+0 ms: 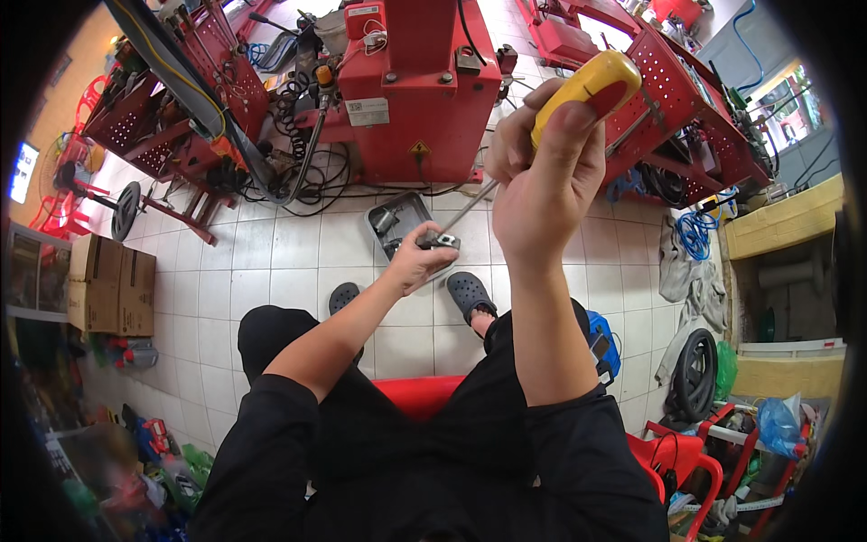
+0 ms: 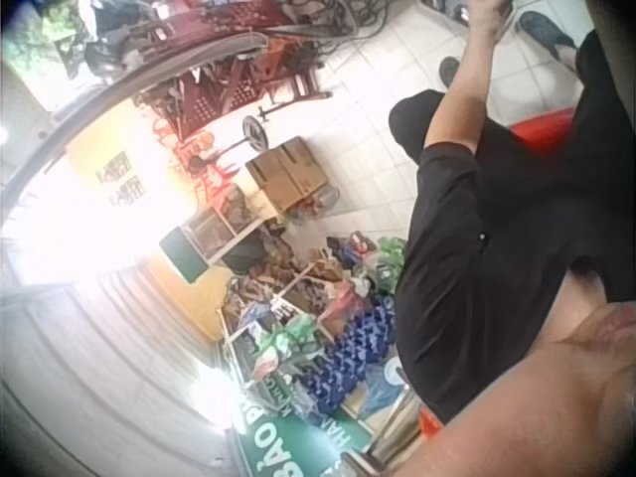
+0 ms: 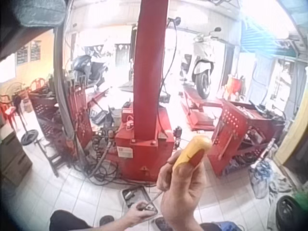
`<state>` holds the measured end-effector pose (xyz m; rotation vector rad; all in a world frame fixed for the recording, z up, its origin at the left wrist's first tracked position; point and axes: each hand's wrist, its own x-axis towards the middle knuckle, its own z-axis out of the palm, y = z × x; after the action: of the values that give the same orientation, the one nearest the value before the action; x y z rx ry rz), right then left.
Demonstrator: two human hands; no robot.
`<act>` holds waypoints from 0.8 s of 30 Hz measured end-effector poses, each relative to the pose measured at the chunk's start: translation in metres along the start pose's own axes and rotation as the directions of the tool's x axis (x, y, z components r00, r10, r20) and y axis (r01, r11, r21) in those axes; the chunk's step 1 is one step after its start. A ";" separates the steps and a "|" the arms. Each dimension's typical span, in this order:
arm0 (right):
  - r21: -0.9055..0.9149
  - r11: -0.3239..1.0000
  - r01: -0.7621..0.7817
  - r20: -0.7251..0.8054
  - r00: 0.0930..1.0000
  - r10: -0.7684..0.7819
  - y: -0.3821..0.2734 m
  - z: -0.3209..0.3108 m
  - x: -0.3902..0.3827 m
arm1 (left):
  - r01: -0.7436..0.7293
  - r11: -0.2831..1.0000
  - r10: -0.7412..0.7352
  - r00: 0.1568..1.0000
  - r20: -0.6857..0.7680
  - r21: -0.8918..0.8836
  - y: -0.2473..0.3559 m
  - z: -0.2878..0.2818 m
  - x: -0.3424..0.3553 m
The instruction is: The person uses a yellow-handled screwdriver to work on a cylindrical metal mechanical part held in their left hand. They repeatedly insert the screwdriver into the part, twist it, and adjust their grip while seated on a red stool in a workshop.
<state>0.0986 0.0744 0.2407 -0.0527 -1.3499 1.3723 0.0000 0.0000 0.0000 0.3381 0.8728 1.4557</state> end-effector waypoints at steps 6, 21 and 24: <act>-0.381 0.881 -0.281 0.123 0.929 0.349 0.017 0.011 -0.002 | -0.125 0.972 0.125 0.992 -0.013 -0.201 0.038 -0.002 0.002; 0.000 0.986 -0.167 0.004 0.986 0.167 0.019 0.009 -0.008 | -0.142 0.984 0.153 0.983 0.097 -0.107 0.048 -0.004 0.004; 0.007 0.984 -0.177 0.009 0.984 0.177 0.020 0.008 -0.008 | -0.125 0.988 0.135 0.985 0.109 -0.091 0.048 -0.004 0.004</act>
<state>0.0835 0.0701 0.2246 -0.1660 -1.3727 1.5271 -0.0374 0.0092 0.0285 0.4183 0.7059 1.5727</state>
